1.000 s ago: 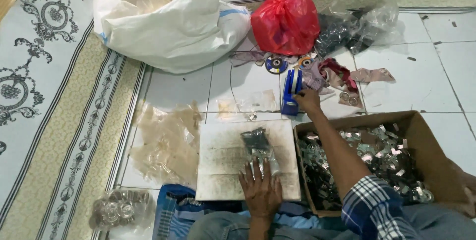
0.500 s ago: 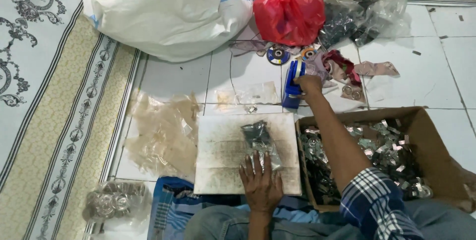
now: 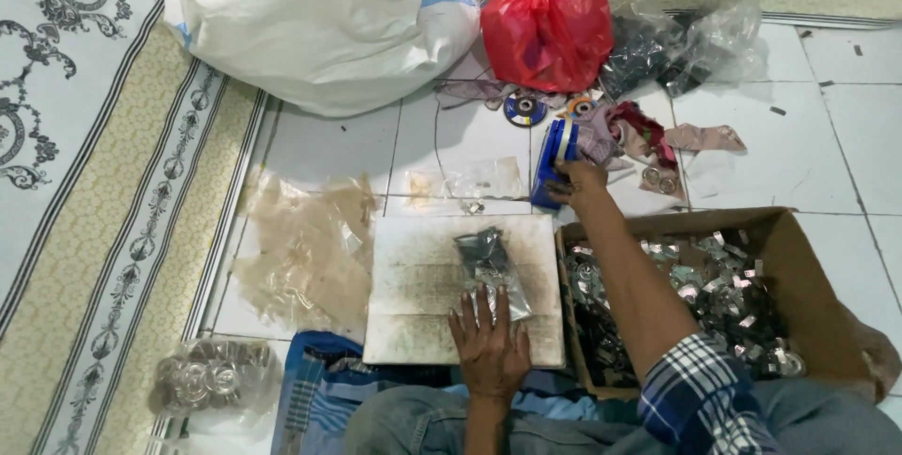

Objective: The person is sorting and packing small metal components into plastic bags while sitting on the floor.

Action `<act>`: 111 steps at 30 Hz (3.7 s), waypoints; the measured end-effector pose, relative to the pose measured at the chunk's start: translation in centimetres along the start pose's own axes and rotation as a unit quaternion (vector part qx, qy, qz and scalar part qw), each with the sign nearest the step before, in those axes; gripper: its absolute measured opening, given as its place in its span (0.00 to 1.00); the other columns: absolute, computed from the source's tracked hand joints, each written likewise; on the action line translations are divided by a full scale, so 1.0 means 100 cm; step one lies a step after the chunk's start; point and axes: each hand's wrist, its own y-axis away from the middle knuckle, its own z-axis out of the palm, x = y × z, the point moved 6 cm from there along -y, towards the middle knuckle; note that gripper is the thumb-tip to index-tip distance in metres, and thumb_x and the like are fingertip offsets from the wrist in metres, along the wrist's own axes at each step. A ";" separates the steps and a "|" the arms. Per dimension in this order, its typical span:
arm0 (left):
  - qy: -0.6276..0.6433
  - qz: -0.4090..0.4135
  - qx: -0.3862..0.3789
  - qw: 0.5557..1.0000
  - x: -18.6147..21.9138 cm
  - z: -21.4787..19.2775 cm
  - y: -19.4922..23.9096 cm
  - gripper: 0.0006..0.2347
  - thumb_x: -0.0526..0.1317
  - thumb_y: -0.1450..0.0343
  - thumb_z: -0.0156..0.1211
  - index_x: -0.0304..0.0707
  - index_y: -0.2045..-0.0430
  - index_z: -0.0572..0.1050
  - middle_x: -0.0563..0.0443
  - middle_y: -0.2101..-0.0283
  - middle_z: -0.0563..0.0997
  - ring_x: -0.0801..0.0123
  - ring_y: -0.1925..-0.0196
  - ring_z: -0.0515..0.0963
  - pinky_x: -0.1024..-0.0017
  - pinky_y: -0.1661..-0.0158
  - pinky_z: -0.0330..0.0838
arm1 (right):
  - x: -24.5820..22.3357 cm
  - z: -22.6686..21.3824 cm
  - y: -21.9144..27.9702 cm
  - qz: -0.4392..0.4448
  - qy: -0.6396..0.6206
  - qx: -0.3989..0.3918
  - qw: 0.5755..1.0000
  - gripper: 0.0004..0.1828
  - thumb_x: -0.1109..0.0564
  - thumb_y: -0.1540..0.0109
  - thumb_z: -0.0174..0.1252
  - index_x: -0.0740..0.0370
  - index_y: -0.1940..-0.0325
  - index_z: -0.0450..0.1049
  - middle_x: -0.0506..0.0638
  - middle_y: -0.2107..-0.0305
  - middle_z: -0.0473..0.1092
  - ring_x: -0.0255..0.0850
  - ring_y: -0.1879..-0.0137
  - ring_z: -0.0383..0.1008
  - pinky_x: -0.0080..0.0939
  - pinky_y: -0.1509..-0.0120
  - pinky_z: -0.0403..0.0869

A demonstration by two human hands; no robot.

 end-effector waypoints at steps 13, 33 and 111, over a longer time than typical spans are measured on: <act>0.008 0.008 0.007 1.000 0.001 -0.001 -0.001 0.31 0.48 0.31 0.56 0.41 0.31 0.63 0.35 0.28 0.62 0.36 0.27 0.58 0.37 0.32 0.46 | 0.012 -0.003 -0.010 -0.009 -0.047 0.008 0.999 0.12 0.63 0.37 0.59 0.61 0.49 0.75 0.54 0.62 0.74 0.46 0.59 0.75 0.67 0.50 0.78; 0.015 0.002 -0.007 1.000 0.001 -0.004 -0.004 0.31 0.48 0.32 0.56 0.41 0.31 0.64 0.33 0.28 0.62 0.34 0.27 0.59 0.35 0.33 0.47 | 0.012 0.006 0.018 -0.124 -0.038 -0.124 0.984 0.08 0.51 0.44 0.63 0.51 0.61 0.78 0.44 0.68 0.73 0.36 0.62 0.67 0.52 0.55 0.62; -0.016 0.021 0.094 0.995 0.004 -0.006 -0.005 0.28 0.51 0.31 0.58 0.46 0.34 0.69 0.37 0.34 0.70 0.37 0.32 0.67 0.34 0.36 0.55 | -0.006 -0.006 0.128 -0.459 0.329 0.061 0.823 0.11 0.54 0.33 0.60 0.64 0.54 0.79 0.68 0.64 0.75 0.67 0.54 0.77 0.64 0.54 0.75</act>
